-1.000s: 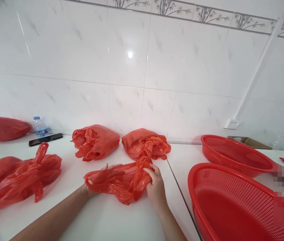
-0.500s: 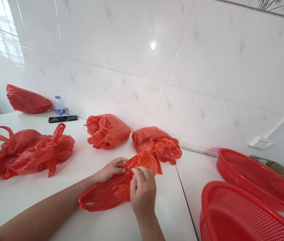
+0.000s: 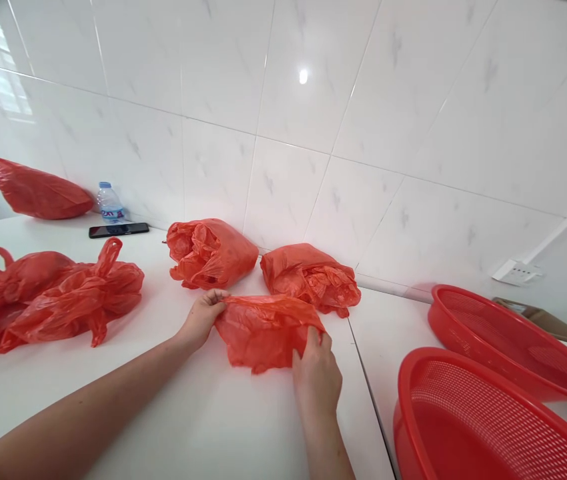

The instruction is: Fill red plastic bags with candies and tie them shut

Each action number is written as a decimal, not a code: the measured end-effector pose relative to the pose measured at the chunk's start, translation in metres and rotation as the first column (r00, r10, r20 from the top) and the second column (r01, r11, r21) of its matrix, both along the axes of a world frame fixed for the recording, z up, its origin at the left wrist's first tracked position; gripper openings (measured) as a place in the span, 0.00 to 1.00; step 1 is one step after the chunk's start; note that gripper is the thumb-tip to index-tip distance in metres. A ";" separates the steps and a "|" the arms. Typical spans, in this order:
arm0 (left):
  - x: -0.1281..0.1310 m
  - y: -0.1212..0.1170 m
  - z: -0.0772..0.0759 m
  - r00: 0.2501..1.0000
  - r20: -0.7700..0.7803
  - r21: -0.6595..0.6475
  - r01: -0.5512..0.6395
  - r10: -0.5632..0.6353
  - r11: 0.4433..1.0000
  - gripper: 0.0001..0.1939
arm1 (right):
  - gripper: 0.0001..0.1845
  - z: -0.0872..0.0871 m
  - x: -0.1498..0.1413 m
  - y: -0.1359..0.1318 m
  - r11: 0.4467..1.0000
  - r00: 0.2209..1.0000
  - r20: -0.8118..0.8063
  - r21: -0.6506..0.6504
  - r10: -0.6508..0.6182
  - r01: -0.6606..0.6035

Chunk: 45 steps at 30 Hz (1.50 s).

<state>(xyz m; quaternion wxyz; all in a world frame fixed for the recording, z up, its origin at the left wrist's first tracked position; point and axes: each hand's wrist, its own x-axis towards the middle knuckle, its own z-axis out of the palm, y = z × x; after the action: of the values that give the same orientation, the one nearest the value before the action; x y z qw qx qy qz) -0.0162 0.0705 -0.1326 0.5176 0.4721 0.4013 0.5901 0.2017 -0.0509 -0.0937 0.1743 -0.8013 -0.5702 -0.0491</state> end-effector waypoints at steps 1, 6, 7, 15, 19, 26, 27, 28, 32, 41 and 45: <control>-0.004 0.003 0.001 0.999 -0.023 0.018 -0.046 0.047 0.999 0.11 | 0.26 0.001 0.002 -0.001 1.000 1.000 -0.011 0.004 -0.020 0.020; -0.011 0.000 0.011 0.954 -0.198 0.190 -0.188 0.225 0.964 0.12 | 0.36 -0.002 0.006 0.000 1.000 1.000 -0.019 -0.023 -0.010 0.009; -0.009 -0.005 0.014 0.938 -0.229 0.246 -0.203 0.261 0.948 0.14 | 0.37 -0.004 0.005 0.000 1.000 1.000 -0.016 -0.012 0.006 -0.006; 0.019 -0.053 0.032 0.589 -0.740 0.626 0.424 0.326 0.654 0.13 | 0.33 -0.013 -0.006 0.002 0.979 0.990 0.042 0.152 0.134 -0.139; 0.026 -0.060 0.028 0.364 -0.926 0.286 0.496 0.103 0.819 0.22 | 0.33 -0.009 -0.009 0.002 0.981 0.992 -0.048 0.158 0.120 -0.111; 0.027 -0.080 0.047 0.264 -0.917 0.010 0.766 -0.300 0.643 0.10 | 0.37 0.006 0.001 -0.001 0.980 0.918 -0.386 0.134 -0.088 0.150; 0.028 -0.084 0.051 0.236 -0.887 -0.051 0.805 -0.397 0.591 0.11 | 0.37 0.007 0.001 -0.002 0.973 0.900 -0.428 0.157 -0.089 0.170; 0.029 -0.088 0.054 0.203 -0.852 -0.113 0.829 -0.483 0.547 0.13 | 0.37 0.009 0.001 -0.002 0.966 0.883 -0.462 0.185 -0.078 0.182; 0.032 -0.098 0.059 0.126 -0.772 -0.291 0.802 -0.623 0.522 0.11 | 0.37 0.009 -0.001 -0.004 0.953 0.859 -0.511 0.277 0.041 0.119; 0.046 -0.090 0.035 0.468 -0.882 0.260 0.564 -0.044 0.784 0.13 | 0.43 -0.008 -0.013 0.000 0.931 0.823 -0.440 0.107 0.359 -0.349; 0.042 -0.077 0.021 0.414 -0.910 0.200 0.497 -0.028 0.844 0.11 | 0.41 -0.018 -0.013 0.002 0.904 0.844 -0.373 -0.032 0.386 -0.427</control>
<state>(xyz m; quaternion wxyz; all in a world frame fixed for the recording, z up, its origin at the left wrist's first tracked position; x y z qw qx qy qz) 0.0262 -0.0065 -0.1111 0.2002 0.8697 0.3815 0.2409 0.1889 -0.0485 -0.1122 0.2359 -0.6660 -0.6874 0.1683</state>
